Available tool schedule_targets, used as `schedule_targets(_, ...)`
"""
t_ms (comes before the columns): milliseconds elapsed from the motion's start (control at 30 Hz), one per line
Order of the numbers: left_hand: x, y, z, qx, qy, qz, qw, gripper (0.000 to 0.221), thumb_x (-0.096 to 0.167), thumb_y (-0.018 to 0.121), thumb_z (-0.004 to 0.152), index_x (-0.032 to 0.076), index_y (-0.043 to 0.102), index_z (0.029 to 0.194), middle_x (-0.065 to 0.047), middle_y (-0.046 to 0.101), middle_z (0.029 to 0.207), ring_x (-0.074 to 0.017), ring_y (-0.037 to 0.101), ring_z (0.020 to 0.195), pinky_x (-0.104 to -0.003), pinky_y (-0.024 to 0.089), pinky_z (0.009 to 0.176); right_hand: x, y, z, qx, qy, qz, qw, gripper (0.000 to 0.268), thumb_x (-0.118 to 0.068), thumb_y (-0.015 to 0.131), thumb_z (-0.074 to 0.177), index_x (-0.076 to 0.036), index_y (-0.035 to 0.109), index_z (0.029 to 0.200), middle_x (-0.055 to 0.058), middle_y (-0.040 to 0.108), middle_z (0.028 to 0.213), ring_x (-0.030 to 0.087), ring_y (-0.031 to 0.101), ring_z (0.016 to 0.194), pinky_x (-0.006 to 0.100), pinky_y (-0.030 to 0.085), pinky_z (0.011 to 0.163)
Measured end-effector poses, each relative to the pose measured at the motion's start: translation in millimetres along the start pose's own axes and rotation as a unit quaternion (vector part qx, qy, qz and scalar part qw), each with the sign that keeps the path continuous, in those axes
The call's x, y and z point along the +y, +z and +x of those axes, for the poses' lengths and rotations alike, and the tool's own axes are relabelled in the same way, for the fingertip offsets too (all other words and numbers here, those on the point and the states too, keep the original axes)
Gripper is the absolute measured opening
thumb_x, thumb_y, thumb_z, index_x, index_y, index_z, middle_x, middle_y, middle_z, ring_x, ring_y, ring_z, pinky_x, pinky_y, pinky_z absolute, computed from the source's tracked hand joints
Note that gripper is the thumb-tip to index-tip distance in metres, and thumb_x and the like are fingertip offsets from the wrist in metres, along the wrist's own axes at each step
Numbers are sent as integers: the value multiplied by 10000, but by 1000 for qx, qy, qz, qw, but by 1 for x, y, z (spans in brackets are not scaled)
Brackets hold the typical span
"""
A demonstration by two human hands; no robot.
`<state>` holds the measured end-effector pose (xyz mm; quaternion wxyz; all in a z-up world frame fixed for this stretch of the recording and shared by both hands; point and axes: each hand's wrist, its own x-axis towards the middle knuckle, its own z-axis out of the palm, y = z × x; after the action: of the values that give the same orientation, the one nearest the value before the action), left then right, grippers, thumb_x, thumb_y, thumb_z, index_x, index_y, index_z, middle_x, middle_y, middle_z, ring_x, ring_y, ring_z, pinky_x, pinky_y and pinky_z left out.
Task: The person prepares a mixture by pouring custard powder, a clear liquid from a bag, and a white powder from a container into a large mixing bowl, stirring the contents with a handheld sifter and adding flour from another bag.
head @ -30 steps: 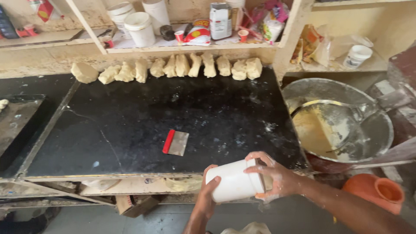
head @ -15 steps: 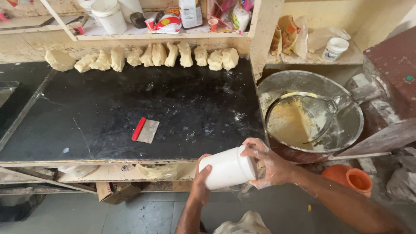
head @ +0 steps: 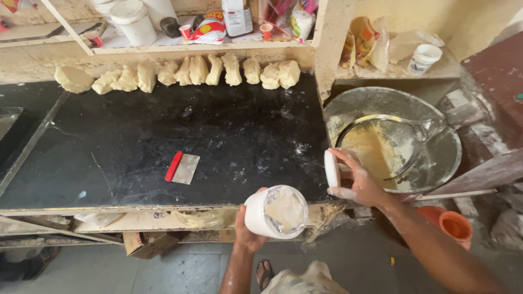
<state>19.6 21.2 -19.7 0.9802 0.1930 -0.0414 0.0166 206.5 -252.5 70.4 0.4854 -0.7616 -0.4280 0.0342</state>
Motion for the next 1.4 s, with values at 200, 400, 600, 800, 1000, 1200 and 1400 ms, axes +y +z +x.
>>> schedule_targets(200, 7, -15, 23, -32, -2, -5, 999, 824, 623, 538, 934, 58, 422, 1523, -155, 549, 1484, -328, 547, 1364, -513, 443, 1157, 60, 66, 11, -40, 131, -209, 968, 1008, -262, 953, 617, -165, 465, 1494, 184, 389, 1540, 370, 409, 1399, 455, 387, 1125)
schedule_targets(400, 21, -27, 50, -36, -5, 5, 999, 753, 591, 522, 1002, 160, 348, 1594, -140, 517, 1519, -394, 537, 1301, -567, 479, 905, 48, 83, 27, 144, 88, -116, 979, 521, -167, 840, 774, -78, 678, 1261, 180, 659, 1317, 342, 633, 1202, 418, 504, 1012)
schedule_targets(600, 22, -21, 86, 28, -67, 105, 992, 791, 474, 636, 882, 289, 284, 1565, -75, 461, 1527, -326, 481, 1397, -546, 424, 1119, -24, 67, 16, 210, 19, -34, 977, 239, -57, 743, 842, -28, 721, 1078, 122, 725, 1112, 274, 724, 927, 338, 582, 822)
schedule_targets(800, -4, -6, 119, -26, -97, 149, 984, 866, 393, 726, 851, 259, 258, 1567, -118, 486, 1444, -339, 477, 1373, -529, 410, 1133, -31, 43, -2, 258, 71, -140, 953, 244, -62, 769, 828, -8, 702, 1056, 117, 737, 1052, 226, 726, 955, 332, 565, 829)
schedule_targets(1000, -55, 16, 141, -19, -116, 167, 979, 903, 368, 748, 817, 249, 256, 1565, -113, 485, 1400, -333, 494, 1335, -519, 418, 1119, -6, -3, -36, 212, 151, -21, 965, 359, -6, 725, 820, 23, 652, 1170, 121, 703, 1077, 181, 683, 946, 330, 565, 796)
schedule_targets(1200, -122, 38, 167, -18, -98, 162, 982, 912, 351, 740, 808, 218, 259, 1570, -135, 491, 1412, -339, 489, 1347, -513, 421, 1112, 18, -75, -74, 159, 195, 19, 968, 412, 59, 645, 818, -3, 602, 1223, 99, 690, 1082, 166, 684, 969, 328, 559, 832)
schedule_targets(1400, -194, 54, 188, 0, -59, 177, 982, 930, 327, 742, 799, 198, 248, 1577, -136, 488, 1417, -338, 481, 1360, -520, 408, 1120, 59, -122, -93, 181, 157, 27, 970, 370, 72, 590, 897, -16, 584, 1256, 81, 665, 1067, 156, 638, 942, 306, 534, 842)
